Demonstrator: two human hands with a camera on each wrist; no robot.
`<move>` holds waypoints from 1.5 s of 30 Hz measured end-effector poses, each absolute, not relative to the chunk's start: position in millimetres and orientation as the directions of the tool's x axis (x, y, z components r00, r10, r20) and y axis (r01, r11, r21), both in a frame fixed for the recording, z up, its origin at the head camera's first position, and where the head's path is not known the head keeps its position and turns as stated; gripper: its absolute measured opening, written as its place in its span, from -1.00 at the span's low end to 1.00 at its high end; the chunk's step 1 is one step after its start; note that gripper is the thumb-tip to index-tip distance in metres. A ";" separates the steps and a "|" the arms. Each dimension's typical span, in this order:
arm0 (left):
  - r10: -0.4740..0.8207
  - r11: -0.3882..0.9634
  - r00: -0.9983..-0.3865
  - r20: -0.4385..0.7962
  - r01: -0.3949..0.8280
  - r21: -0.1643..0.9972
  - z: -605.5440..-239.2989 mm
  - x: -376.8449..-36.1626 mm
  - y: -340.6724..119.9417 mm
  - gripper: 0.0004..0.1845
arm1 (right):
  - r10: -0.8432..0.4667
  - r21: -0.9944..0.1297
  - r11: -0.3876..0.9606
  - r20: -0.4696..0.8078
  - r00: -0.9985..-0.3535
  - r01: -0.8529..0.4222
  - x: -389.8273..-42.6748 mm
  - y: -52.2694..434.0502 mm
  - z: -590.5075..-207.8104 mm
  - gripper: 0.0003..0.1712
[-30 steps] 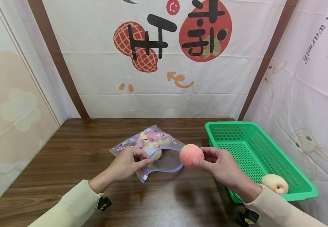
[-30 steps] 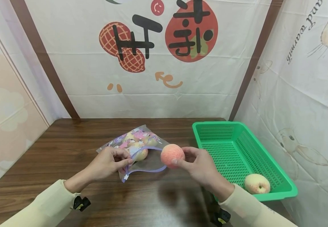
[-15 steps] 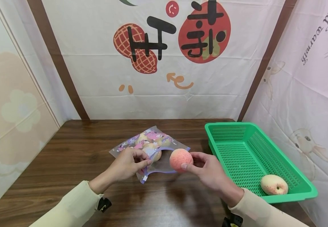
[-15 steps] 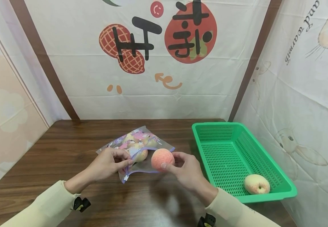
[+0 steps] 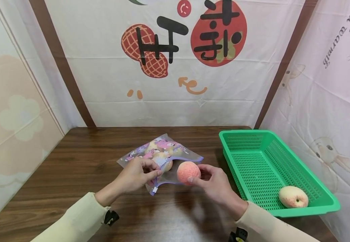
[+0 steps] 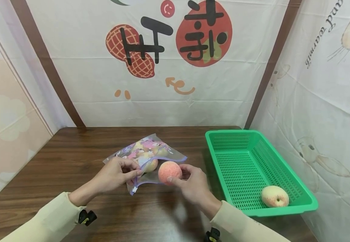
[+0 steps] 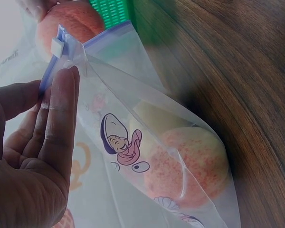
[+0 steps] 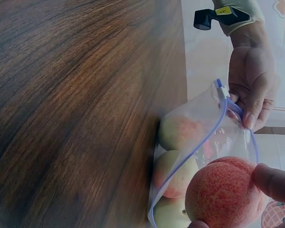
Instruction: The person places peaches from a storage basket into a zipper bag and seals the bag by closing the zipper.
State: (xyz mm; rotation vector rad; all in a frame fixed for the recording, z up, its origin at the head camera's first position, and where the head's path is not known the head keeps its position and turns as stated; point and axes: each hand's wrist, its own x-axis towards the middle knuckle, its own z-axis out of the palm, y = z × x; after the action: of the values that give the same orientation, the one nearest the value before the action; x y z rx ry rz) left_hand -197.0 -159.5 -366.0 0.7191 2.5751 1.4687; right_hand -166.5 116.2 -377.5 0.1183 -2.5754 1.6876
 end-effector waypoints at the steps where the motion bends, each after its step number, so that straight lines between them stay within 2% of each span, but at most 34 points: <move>1: 0.438 0.430 -0.886 0.151 0.354 0.831 -365.7 -196.7 -159.5 -0.82 | -0.034 -0.913 0.396 0.094 -0.995 -0.100 -167.3 114.9 -378.8 -0.48; 15: 0.450 0.421 -0.879 0.156 0.363 0.831 -366.6 -197.2 -160.3 -0.84 | -0.038 -0.889 0.448 0.084 -0.996 -0.092 -180.0 102.1 -393.0 -0.45; 20: 0.445 0.432 -0.881 0.161 0.369 0.823 -366.5 -197.4 -159.4 -0.84 | -0.042 -0.893 0.430 0.129 -0.991 -0.135 -184.4 95.9 -398.1 -0.44; 31: 0.455 0.430 -0.876 0.161 0.374 0.822 -366.8 -197.2 -159.3 -0.84 | 0.064 -0.861 0.488 0.200 -0.978 -0.144 -190.6 78.9 -412.3 -0.35; 45: 0.467 0.418 -0.869 0.163 0.380 0.825 -367.4 -198.5 -159.4 -0.83 | 0.156 -0.761 0.620 0.357 -0.921 -0.190 -202.6 52.5 -429.6 -0.49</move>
State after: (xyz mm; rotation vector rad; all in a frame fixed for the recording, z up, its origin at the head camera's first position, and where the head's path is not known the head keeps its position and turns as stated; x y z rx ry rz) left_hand -198.5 -159.4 -367.4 0.7683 2.5673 1.4570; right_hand -202.6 52.5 -429.6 0.0267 -2.4555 1.2190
